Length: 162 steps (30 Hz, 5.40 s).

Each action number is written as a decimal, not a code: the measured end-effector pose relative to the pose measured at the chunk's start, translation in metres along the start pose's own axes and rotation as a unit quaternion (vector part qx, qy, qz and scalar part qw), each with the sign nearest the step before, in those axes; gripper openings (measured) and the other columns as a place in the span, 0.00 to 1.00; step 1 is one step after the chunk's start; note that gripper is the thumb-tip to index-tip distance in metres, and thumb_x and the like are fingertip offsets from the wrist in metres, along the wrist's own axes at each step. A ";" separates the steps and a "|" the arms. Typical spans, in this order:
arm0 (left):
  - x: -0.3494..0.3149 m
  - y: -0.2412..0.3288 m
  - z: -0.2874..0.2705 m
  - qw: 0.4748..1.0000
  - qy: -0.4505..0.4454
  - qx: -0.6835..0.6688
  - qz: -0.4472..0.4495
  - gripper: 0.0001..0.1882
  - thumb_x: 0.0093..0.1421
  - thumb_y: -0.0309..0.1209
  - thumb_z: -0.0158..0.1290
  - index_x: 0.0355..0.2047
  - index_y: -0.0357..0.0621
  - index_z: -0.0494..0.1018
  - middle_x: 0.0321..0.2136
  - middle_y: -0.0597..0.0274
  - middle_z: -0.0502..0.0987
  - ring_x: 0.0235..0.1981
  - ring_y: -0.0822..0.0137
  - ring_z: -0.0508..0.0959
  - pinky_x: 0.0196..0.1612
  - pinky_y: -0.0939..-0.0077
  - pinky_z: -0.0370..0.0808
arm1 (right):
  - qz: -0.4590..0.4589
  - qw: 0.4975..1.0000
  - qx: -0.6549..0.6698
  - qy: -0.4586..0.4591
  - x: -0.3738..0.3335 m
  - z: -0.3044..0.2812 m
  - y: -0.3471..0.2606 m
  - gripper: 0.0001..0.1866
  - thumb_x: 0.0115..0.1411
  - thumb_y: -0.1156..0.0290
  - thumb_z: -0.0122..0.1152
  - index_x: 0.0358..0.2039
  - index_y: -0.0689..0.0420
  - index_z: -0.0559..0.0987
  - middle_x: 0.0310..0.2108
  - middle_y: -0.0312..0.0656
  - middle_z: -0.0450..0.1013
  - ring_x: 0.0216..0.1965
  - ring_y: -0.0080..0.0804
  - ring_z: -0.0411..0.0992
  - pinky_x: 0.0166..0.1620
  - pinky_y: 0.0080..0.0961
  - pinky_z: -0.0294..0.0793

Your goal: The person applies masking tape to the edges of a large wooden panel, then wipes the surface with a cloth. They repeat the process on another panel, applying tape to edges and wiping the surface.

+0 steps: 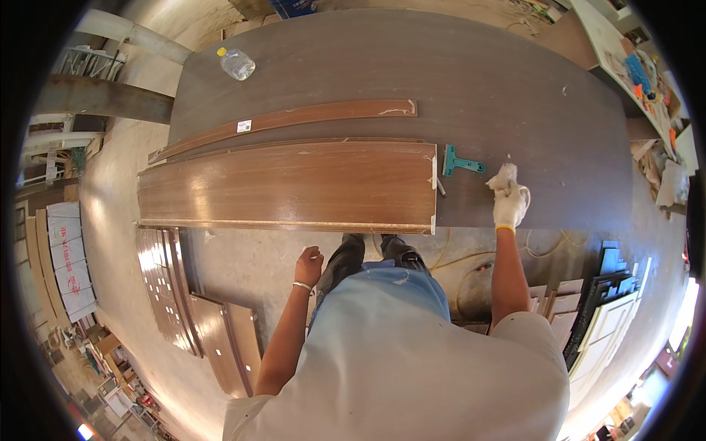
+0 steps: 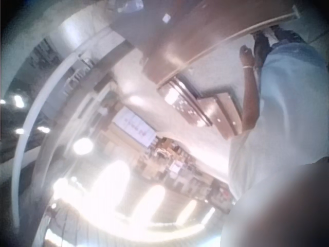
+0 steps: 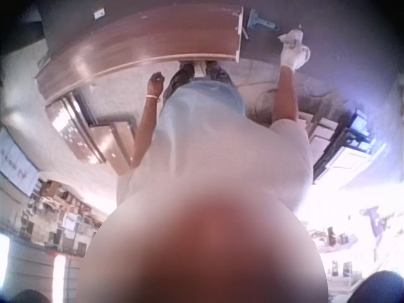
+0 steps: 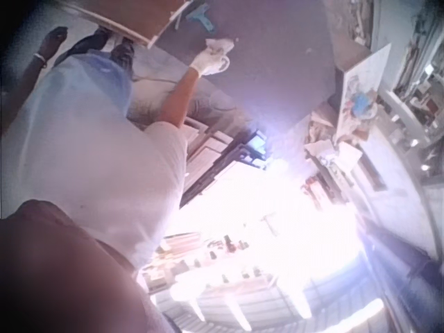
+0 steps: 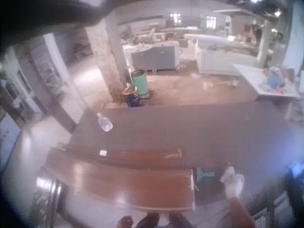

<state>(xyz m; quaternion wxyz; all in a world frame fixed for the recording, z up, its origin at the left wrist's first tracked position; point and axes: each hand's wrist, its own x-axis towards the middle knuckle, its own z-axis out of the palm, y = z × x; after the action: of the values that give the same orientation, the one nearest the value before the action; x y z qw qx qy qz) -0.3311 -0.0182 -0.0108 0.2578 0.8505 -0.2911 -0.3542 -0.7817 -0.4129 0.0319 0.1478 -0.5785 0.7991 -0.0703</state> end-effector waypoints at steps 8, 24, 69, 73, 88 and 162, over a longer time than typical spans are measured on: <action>-0.027 -0.026 -0.006 0.998 0.003 0.025 -0.059 0.18 0.66 0.32 0.60 0.53 0.35 0.80 0.45 0.45 0.87 0.47 0.55 0.88 0.51 0.64 0.84 | -0.096 0.995 -0.022 -0.022 -0.022 0.060 0.037 0.38 0.59 0.58 0.65 0.72 0.41 0.71 0.69 0.57 0.68 0.67 0.63 0.67 0.68 0.52 0.69; 0.005 -0.066 -0.046 0.949 0.108 -0.231 -0.185 0.21 0.68 0.32 0.58 0.57 0.34 0.77 0.40 0.48 0.86 0.35 0.57 0.88 0.39 0.66 0.83 | -0.245 0.957 0.152 -0.029 -0.101 0.032 -0.065 0.24 0.60 0.77 0.58 0.58 0.63 0.78 0.54 0.55 0.75 0.54 0.51 0.75 0.59 0.42 0.75; -0.028 -0.224 -0.361 0.353 0.401 -0.845 0.012 0.15 0.64 0.21 0.62 0.50 0.35 0.75 0.41 0.57 0.82 0.42 0.59 0.84 0.53 0.57 0.84 | -0.124 0.754 0.559 -0.322 -0.275 0.020 -0.534 0.33 0.61 0.57 0.64 0.60 0.67 0.75 0.61 0.60 0.70 0.63 0.59 0.66 0.67 0.60 0.65; -0.115 -0.291 -0.331 0.215 0.544 -0.811 0.018 0.15 0.64 0.22 0.59 0.50 0.32 0.74 0.45 0.51 0.82 0.49 0.54 0.83 0.57 0.53 0.82 | -0.250 0.717 0.503 -0.412 -0.344 0.066 -0.654 0.22 0.67 0.56 0.66 0.53 0.59 0.82 0.54 0.45 0.76 0.56 0.39 0.71 0.62 0.40 0.67; -0.503 -0.430 -0.451 -0.031 0.889 -0.413 0.196 0.30 0.71 0.52 0.53 0.60 0.40 0.71 0.48 0.54 0.79 0.52 0.53 0.78 0.61 0.52 0.76 | -0.217 0.580 0.192 -0.762 -0.893 0.029 -0.684 0.22 0.60 0.65 0.70 0.54 0.55 0.76 0.54 0.44 0.77 0.57 0.43 0.76 0.62 0.51 0.77; -0.567 -1.309 -0.116 0.055 0.511 -0.678 -0.525 0.30 0.77 0.51 0.37 0.68 0.45 0.68 0.66 0.54 0.72 0.65 0.48 0.74 0.65 0.38 0.73 | -0.088 0.844 0.030 -0.528 -1.257 0.843 -0.326 0.39 0.73 0.40 0.56 0.72 0.57 0.70 0.69 0.46 0.70 0.66 0.43 0.70 0.70 0.42 0.65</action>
<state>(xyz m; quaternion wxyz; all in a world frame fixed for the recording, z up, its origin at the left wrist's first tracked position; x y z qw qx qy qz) -0.1628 1.3060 -0.5272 0.5535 0.2063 0.8027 0.0824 0.1414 0.7198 -0.4792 0.5579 -0.5916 0.5429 0.2096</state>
